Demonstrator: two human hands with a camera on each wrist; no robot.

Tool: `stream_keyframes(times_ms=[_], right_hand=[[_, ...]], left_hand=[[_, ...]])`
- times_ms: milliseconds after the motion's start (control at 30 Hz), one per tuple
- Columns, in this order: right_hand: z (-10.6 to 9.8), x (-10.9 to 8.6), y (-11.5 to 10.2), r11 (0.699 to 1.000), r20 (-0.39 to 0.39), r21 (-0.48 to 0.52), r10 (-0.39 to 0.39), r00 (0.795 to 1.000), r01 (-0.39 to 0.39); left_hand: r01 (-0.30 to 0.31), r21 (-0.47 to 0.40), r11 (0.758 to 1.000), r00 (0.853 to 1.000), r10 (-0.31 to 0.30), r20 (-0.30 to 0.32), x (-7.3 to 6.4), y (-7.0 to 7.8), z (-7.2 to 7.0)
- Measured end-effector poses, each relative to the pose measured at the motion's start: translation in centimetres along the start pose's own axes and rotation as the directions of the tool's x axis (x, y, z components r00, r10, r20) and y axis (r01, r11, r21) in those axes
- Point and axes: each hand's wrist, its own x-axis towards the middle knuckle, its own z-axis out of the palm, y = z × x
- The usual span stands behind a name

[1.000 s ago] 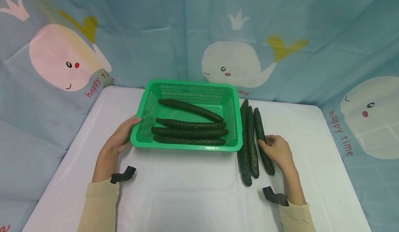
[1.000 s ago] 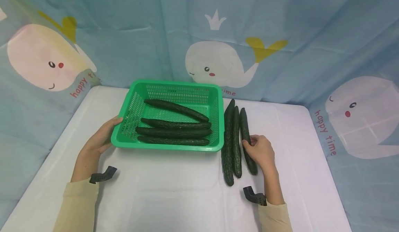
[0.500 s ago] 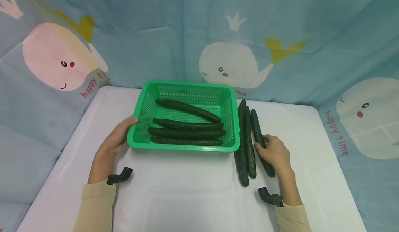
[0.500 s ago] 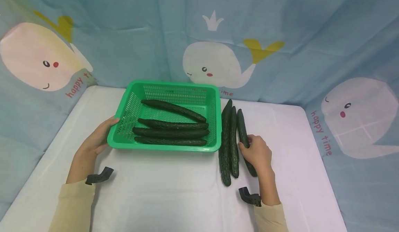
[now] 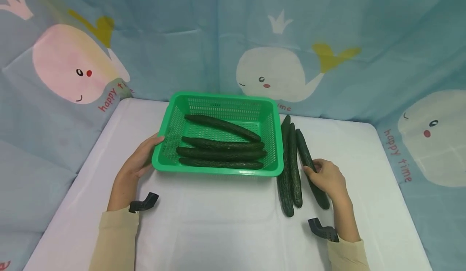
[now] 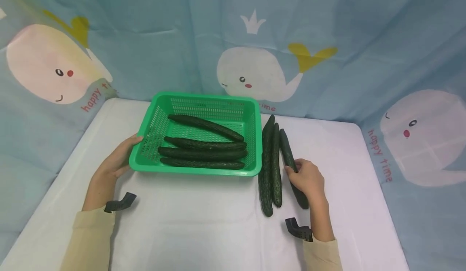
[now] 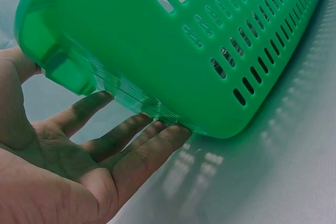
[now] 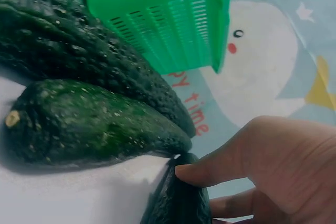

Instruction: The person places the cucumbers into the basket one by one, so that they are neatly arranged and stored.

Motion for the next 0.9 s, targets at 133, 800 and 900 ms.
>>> stream_keyframes(times_ms=[133,800,900], right_hand=[[-0.6,0.0,0.4,1.000,-0.002,0.011,0.003,1.000,-0.003],[-1.9,-0.9,-1.2,0.996,-0.078,0.089,-0.016,0.997,0.023],[-1.9,-1.1,-1.6,0.993,-0.109,0.103,-0.047,0.993,0.059]], left_hand=[[0.008,-0.001,1.000,1.000,-0.008,-0.021,0.3,0.0,0.3],[-0.029,-0.055,0.998,0.998,0.032,0.049,0.4,0.1,-0.1],[-0.032,-0.048,0.998,0.998,0.035,0.055,0.4,0.1,-0.2]])
